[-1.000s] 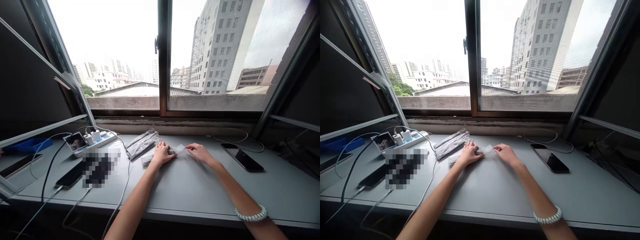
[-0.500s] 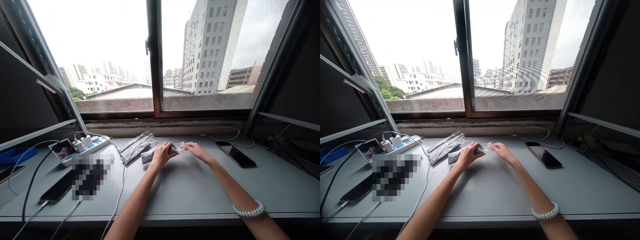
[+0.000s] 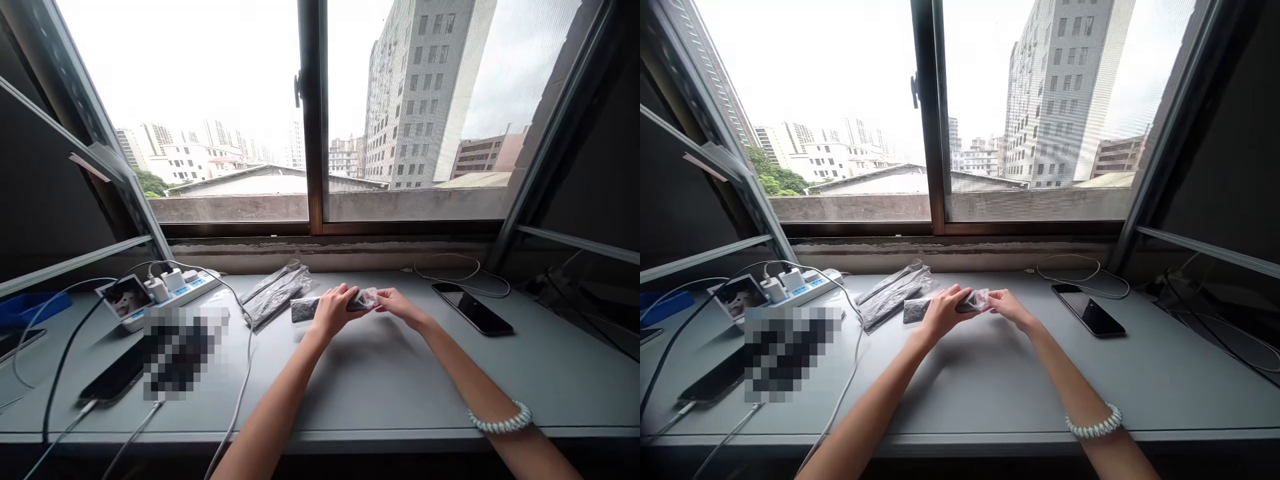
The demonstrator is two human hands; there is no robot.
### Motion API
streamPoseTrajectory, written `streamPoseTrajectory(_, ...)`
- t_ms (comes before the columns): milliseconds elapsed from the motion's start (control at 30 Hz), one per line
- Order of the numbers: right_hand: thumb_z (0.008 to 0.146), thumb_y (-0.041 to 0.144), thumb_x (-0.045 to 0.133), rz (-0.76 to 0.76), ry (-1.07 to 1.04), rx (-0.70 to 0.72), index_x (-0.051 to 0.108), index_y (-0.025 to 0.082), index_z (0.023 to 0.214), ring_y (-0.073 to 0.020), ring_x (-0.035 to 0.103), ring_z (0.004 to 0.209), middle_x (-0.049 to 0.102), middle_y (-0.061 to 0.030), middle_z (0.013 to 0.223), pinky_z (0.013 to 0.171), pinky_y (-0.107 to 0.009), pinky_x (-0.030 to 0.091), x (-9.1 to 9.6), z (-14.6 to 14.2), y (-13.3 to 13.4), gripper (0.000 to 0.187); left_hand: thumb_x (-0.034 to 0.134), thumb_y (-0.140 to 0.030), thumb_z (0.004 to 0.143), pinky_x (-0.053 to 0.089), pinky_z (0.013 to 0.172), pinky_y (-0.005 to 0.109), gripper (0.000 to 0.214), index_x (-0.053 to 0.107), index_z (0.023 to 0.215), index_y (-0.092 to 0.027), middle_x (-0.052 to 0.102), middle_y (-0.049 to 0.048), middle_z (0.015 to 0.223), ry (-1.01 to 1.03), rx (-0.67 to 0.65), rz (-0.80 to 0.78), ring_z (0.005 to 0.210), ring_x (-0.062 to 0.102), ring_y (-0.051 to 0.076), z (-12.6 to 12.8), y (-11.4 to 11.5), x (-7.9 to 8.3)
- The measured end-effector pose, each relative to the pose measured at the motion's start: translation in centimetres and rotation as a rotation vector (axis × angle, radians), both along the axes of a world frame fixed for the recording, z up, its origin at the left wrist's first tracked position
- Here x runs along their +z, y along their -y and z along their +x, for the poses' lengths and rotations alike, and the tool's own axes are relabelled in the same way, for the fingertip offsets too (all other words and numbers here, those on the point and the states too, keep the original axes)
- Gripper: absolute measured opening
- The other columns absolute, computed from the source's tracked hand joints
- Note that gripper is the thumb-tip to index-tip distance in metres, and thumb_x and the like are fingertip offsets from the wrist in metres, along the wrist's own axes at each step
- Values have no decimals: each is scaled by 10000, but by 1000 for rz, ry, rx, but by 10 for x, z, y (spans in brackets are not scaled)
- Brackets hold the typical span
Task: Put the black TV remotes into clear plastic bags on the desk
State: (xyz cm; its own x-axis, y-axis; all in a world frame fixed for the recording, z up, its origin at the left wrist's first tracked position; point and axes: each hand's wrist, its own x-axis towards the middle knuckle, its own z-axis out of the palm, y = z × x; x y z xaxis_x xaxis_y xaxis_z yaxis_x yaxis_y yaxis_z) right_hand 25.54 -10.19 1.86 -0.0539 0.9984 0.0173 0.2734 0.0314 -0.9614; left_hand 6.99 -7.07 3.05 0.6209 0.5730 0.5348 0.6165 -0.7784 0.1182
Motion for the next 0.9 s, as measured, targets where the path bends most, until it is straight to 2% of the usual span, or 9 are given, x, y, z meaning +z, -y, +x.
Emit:
streamPoseTrajectory(100, 703, 562, 574, 16, -4, -15, 699, 176, 758, -177, 583, 787, 670, -56, 791, 770, -313, 419, -4, 1, -2, 409, 566, -533, 773, 419, 694, 268, 398, 592, 1026, -227, 568, 27, 843, -13, -11, 37, 739, 563, 170, 2, 1, -3)
streamPoseTrajectory(267, 681, 589, 588, 95, 0, -99, 704, 184, 871, -184, 570, 807, 668, -59, 857, 733, -301, 425, -4, 2, -5, 462, 550, -547, 777, 424, 705, 280, 436, 573, 1071, -226, 576, 26, 852, -11, 2, 65, 740, 567, 176, 3, 1, -4)
streamPoseTrajectory(467, 615, 529, 683, 123, -58, -23, 708, 175, 917, -192, 583, 796, 679, -68, 892, 739, -310, 441, 1, -1, -1, 465, 558, -523, 784, 430, 721, 279, 420, 567, 1084, -230, 577, 29, 877, -2, 11, 27, 764, 575, 177, 2, 0, -2)
streamPoseTrajectory(633, 607, 456, 696, 110, -19, -35, 707, 195, 919, -199, 573, 818, 673, -56, 907, 726, -310, 439, 0, 1, -1, 406, 534, -537, 794, 425, 745, 288, 427, 557, 1101, -242, 581, 38, 913, -18, 21, 1, 801, 577, 192, 1, -1, -1)
streamPoseTrajectory(900, 622, 488, 676, 15, 56, -71, 709, 222, 921, -188, 563, 820, 674, -53, 883, 668, -282, 433, 3, 1, 1, 401, 571, -517, 777, 409, 736, 296, 403, 564, 1061, -232, 578, 41, 920, -64, 37, -20, 815, 570, 206, 3, -2, -4)
